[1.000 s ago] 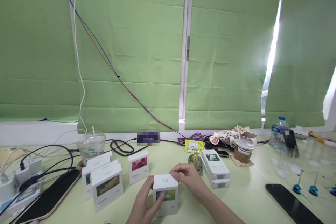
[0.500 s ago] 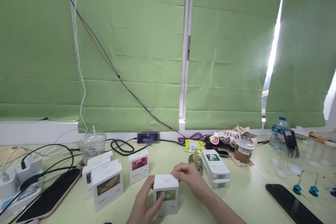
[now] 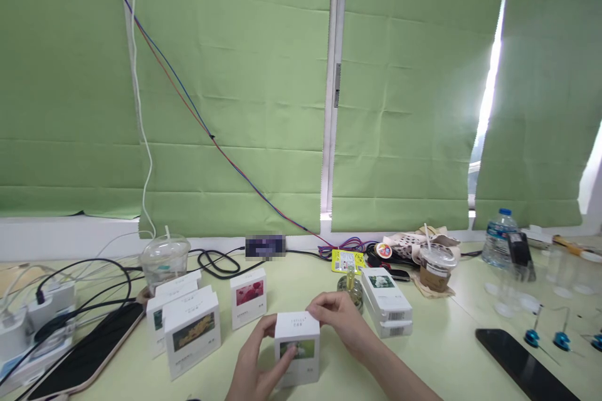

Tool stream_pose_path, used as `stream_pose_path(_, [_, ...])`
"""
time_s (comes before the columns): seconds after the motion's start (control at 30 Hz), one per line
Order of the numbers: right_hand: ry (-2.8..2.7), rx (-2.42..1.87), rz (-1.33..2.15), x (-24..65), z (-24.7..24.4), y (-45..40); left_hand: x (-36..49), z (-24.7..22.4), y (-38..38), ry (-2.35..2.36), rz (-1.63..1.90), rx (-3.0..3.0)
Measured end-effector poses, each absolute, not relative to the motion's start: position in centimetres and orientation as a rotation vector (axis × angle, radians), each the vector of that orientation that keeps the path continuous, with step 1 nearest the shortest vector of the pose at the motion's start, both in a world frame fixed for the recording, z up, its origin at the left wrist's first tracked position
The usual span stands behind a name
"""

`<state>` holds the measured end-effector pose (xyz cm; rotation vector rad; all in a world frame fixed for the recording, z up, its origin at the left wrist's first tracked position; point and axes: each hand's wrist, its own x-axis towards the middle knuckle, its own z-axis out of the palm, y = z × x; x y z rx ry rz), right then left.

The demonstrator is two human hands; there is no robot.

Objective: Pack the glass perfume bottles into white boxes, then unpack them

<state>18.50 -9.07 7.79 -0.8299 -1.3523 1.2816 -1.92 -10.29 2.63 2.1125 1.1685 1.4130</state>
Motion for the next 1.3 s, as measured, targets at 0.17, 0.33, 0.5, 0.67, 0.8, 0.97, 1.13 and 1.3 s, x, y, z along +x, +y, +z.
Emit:
stream_pose_path(0.17, [-1.474, -0.868, 1.146, 18.8, 8.5, -9.2, -1.9, 2.0, -9.9, 1.226, 1.44, 2.07])
stream_pose_path(0.33, [-1.584, -0.948, 1.027, 18.8, 8.3, -9.1, -1.8, 1.5, -9.8, 1.218, 1.557, 2.02])
stream_pose_path(0.5, [-1.582, -0.957, 1.055, 18.8, 8.2, -9.0, -2.0, 1.7, -10.0, 1.173, 1.404, 2.072])
stream_pose_path(0.67, [-1.551, -0.99, 1.052, 18.6, 8.1, -8.9, -2.1, 2.0, -9.9, 1.152, 1.385, 2.042])
stream_pose_path(0.8, [-1.534, -1.011, 1.018, 18.6, 8.1, -8.9, -1.9, 2.4, -9.9, 1.107, 1.346, 2.003])
stream_pose_path(0.97, [-1.539, -1.012, 0.992, 18.6, 8.2, -9.0, -2.0, 2.9, -9.8, 1.035, 1.325, 2.067])
stream_pose_path(1.13, [-1.519, -1.007, 1.037, 18.5, 7.7, -8.7, -2.0, 3.1, -9.6, 1.015, 1.353, 2.115])
stream_pose_path(1.3, [-1.481, -1.003, 1.1, 18.2, 7.3, -8.5, -1.8, 3.1, -9.8, 1.032, 1.375, 2.105])
